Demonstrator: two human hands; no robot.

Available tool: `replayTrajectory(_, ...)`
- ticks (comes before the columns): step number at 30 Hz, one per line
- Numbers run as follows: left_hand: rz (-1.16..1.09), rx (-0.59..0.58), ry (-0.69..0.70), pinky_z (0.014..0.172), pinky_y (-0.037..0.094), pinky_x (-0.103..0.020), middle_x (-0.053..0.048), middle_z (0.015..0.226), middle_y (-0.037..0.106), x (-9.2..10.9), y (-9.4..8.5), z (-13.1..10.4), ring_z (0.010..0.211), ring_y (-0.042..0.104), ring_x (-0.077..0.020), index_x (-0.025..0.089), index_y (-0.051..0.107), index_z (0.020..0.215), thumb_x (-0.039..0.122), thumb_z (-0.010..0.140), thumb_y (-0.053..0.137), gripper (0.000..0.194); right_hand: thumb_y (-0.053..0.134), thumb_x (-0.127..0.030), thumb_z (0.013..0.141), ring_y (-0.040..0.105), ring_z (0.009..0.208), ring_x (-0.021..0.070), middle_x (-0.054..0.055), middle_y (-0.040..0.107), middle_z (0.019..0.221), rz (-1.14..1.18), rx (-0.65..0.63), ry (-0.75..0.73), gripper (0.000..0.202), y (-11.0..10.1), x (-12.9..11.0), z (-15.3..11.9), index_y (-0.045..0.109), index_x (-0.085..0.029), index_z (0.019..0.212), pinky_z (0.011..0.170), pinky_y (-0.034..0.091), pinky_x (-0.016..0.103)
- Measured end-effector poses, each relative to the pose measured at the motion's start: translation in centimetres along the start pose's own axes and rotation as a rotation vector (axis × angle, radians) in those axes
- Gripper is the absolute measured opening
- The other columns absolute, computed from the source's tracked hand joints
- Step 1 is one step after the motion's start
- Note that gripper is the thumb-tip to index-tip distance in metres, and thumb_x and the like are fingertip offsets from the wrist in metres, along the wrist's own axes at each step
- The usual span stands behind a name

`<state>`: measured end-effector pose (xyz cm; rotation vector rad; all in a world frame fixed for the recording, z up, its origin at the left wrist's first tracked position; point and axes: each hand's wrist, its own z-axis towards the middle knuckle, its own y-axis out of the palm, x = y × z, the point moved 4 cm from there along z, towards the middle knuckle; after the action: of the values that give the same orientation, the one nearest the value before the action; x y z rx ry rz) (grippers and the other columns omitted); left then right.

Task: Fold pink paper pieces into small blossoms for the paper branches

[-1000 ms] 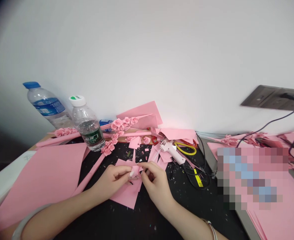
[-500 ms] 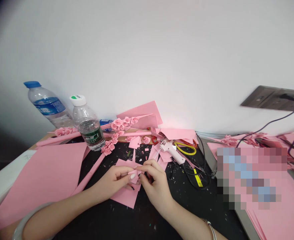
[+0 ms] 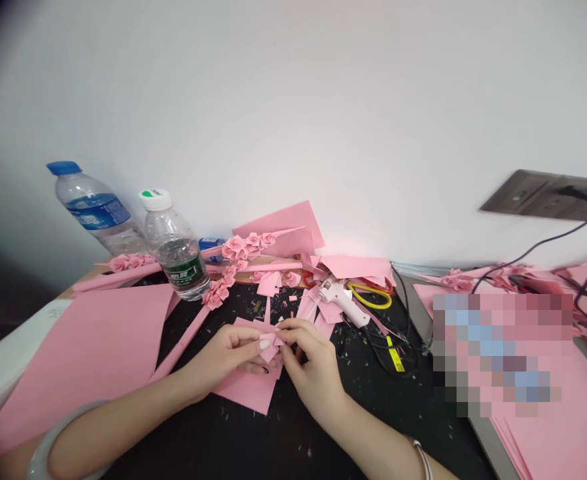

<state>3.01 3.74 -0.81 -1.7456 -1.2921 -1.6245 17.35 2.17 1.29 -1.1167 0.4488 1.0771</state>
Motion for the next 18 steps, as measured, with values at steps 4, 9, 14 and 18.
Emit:
replayTrajectory(4,-0.016,0.041,0.002,0.070,0.052,-0.028,-0.008,0.086,0.070,0.0,-0.3,0.0,0.080,0.066,-0.0200,0.015,0.067,0.097,0.034,0.078,0.058,0.028,0.050,-0.010,0.078,0.060,0.089,0.0179,0.007,0.063,0.103,-0.086,-0.039,-0.075,0.022,0.1,-0.2,0.0,0.061,-0.020,0.094,0.064,0.050,0.026)
replayTrajectory(9,-0.068,0.089,-0.020,0.068,0.051,-0.027,-0.009,0.089,0.070,-0.5,-0.7,0.2,0.079,0.065,-0.0193,0.016,0.065,0.100,0.037,0.077,0.058,0.032,0.047,-0.007,0.074,0.055,0.105,0.0194,0.009,0.058,0.116,-0.195,-0.149,-0.167,0.040,0.1,-1.1,-0.1,0.055,-0.017,0.111,0.089,0.045,0.034)
replayTrajectory(14,-0.109,0.090,-0.014,0.069,0.051,-0.028,-0.010,0.089,0.070,-0.4,-0.6,0.2,0.078,0.065,-0.0188,0.016,0.065,0.100,0.036,0.076,0.060,0.032,0.045,-0.007,0.074,0.051,0.110,0.0204,0.011,0.052,0.124,-0.280,-0.217,-0.194,0.046,0.1,-1.3,-0.4,0.050,-0.014,0.119,0.092,0.043,0.035)
replayTrajectory(18,-0.093,0.091,-0.005,0.071,0.051,-0.029,-0.009,0.086,0.070,-0.3,-0.6,0.2,0.079,0.065,-0.0190,0.015,0.066,0.098,0.033,0.073,0.064,0.031,0.044,-0.007,0.074,0.048,0.112,0.0211,0.012,0.047,0.129,-0.322,-0.259,-0.196,0.047,0.3,-1.3,-0.4,0.049,-0.012,0.121,0.093,0.042,0.035)
